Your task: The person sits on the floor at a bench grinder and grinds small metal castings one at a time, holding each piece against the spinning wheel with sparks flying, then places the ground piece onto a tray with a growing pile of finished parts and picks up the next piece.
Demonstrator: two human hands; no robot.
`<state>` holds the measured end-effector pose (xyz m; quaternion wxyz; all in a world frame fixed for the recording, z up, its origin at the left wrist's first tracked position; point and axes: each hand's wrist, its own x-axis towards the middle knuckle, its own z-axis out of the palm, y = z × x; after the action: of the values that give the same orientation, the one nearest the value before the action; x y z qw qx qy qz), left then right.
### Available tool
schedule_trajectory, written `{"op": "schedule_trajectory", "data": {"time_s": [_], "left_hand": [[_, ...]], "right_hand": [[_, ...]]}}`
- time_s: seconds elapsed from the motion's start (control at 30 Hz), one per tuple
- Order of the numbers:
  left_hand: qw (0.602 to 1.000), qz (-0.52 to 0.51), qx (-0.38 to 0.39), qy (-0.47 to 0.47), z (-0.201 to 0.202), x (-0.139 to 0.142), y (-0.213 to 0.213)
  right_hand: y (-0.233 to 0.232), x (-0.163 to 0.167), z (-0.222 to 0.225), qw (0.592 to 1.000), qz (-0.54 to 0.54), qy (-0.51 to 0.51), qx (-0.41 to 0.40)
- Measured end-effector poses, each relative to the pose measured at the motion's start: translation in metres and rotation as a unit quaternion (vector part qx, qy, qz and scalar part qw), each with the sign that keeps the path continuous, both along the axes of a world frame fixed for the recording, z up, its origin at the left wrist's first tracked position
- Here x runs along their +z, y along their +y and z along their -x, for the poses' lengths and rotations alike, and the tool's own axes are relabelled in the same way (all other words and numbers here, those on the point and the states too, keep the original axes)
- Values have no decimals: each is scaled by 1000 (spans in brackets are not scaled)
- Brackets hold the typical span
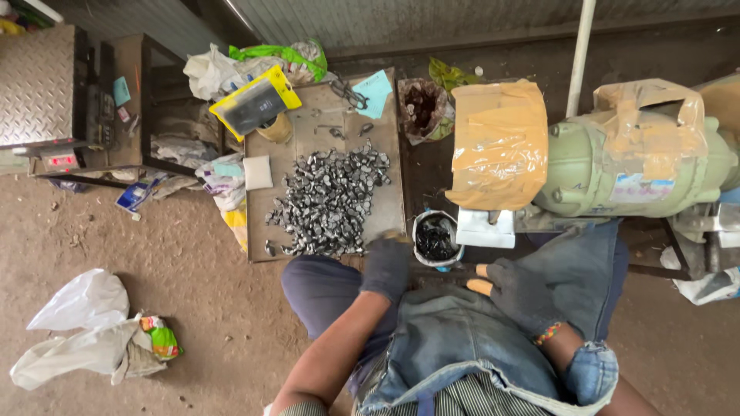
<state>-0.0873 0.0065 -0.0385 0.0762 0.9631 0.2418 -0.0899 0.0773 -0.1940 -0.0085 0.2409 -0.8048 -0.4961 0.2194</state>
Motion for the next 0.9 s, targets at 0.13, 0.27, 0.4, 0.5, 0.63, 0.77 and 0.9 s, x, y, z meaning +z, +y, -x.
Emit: {"op": "schedule_trajectory", "data": {"time_s": [0.13,0.27,0.4,0.5,0.63,0.77,0.9], "left_hand": [[994,7,65,88,17,2,33],[993,108,48,4,20,11,34],[972,104,-134,-165,2,35,-7],[900,126,-227,-350,-14,53,-33],[901,117,-186,-375,-41,61,-30],[906,196,-79,-368,-67,54,-18],[925,190,-73,-320,-82,47,-7]], "right_hand": [[0,-4,1,999,-33,-23,20],[0,14,1,998,-9,52,-44],[6,43,3,960,-46,253,-107],[8,59,-1,908,-34,385,-161],[9,64,-20,943,-104,275,-155],[11,55,-38,984,-126,-52,-113],[11,47,-38,983,-142,-65,-96]]}}
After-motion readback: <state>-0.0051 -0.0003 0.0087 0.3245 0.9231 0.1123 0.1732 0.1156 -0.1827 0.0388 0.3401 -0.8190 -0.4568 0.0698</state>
